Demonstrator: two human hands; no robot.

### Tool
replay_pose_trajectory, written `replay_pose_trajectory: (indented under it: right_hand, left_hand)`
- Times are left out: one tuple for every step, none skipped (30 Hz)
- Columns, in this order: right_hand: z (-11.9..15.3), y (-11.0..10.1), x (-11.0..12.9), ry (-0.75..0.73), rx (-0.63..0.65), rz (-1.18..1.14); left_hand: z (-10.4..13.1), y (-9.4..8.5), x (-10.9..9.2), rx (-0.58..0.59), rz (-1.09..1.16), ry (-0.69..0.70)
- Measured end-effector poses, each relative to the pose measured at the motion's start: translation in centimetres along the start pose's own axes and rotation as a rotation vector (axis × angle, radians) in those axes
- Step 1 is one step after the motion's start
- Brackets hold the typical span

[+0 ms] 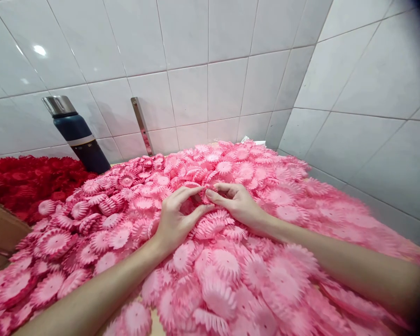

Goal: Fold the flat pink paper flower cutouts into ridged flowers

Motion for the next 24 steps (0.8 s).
replay_pose_trajectory:
  right_hand:
    - [0.02, 0.01, -0.05, 0.001, -0.003, 0.012]
    - [0.03, 0.03, -0.1, 0.003, -0.002, 0.015]
    - [0.05, 0.07, -0.15, 0.007, 0.003, 0.016]
    - [0.05, 0.12, -0.19, 0.011, 0.01, 0.014]
    - [0.05, 0.16, -0.23, 0.015, 0.017, 0.011]
    - [0.05, 0.2, -0.25, 0.018, 0.021, 0.008]
    - [0.03, 0.23, -0.27, 0.021, 0.024, 0.005]
    - [0.01, 0.27, -0.27, 0.02, 0.029, 0.001]
    - [-0.01, 0.3, -0.25, 0.019, 0.034, -0.001]
    - [-0.03, 0.33, -0.23, 0.015, 0.04, 0.001]
    - [-0.05, 0.35, -0.2, 0.013, 0.045, 0.005]
    - [-0.06, 0.36, -0.17, 0.014, 0.048, 0.006]
    - [-0.06, 0.37, -0.14, 0.016, 0.055, -0.001]
    - [-0.05, 0.39, -0.13, 0.021, 0.066, -0.019]
    - [-0.03, 0.4, -0.12, 0.029, 0.083, -0.048]
    - [-0.01, 0.41, -0.12, 0.037, 0.098, -0.078]
    - [0.02, 0.39, -0.13, 0.044, 0.107, -0.1]
    - [0.04, 0.35, -0.15, 0.047, 0.106, -0.109]
    - [0.05, 0.28, -0.17, 0.047, 0.096, -0.101]
    - [0.06, 0.22, -0.19, 0.044, 0.081, -0.078]
    - [0.06, 0.17, -0.2, 0.036, 0.065, -0.047]
    - [0.05, 0.15, -0.21, 0.027, 0.053, -0.016]
    - [0.03, 0.15, -0.21, 0.019, 0.045, 0.009]
    - [0.02, 0.18, -0.23, 0.013, 0.041, 0.026]
  left_hand:
    - [-0.02, 0.03, 0.05, 0.006, 0.0, -0.005]
    - [-0.03, 0.06, 0.09, 0.01, -0.002, -0.006]
    - [-0.05, 0.08, 0.12, 0.012, -0.005, -0.005]
    - [-0.07, 0.09, 0.12, 0.014, -0.008, 0.0]
    - [-0.08, 0.1, 0.1, 0.014, -0.009, 0.007]
    - [-0.09, 0.1, 0.06, 0.013, -0.01, 0.017]
    - [-0.1, 0.1, 0.01, 0.01, -0.01, 0.023]
    - [-0.1, 0.08, -0.04, 0.006, -0.011, 0.027]
    - [-0.09, 0.06, -0.08, 0.002, -0.013, 0.026]
    - [-0.07, 0.03, -0.1, -0.002, -0.015, 0.023]
    - [-0.03, 0.0, -0.11, -0.007, -0.017, 0.018]
    - [0.01, -0.05, -0.11, -0.013, -0.016, 0.017]
    - [0.05, -0.09, -0.09, -0.018, -0.013, 0.019]
    - [0.1, -0.12, -0.06, -0.02, -0.01, 0.023]
    - [0.14, -0.15, -0.02, -0.02, -0.01, 0.028]
    - [0.17, -0.16, 0.01, -0.017, -0.013, 0.034]
    - [0.18, -0.15, 0.04, -0.008, -0.018, 0.04]
    - [0.18, -0.14, 0.05, 0.004, -0.025, 0.045]
    - [0.16, -0.12, 0.05, 0.012, -0.031, 0.047]
    - [0.13, -0.12, 0.03, 0.015, -0.034, 0.048]
    - [0.09, -0.12, 0.01, 0.014, -0.034, 0.048]
    - [0.06, -0.12, -0.01, 0.012, -0.033, 0.045]
    - [0.02, -0.12, -0.02, 0.009, -0.03, 0.04]
    - [0.0, -0.11, -0.02, 0.007, -0.029, 0.036]
Point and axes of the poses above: each hand's wrist, its own z-axis away from the middle knuckle, its own y-axis out of the palm, x = y × z, the point moved 3 cm from there along -z, towards the middle knuckle, and after that the axes turned 1 degree about y, right-handed, at the moved point
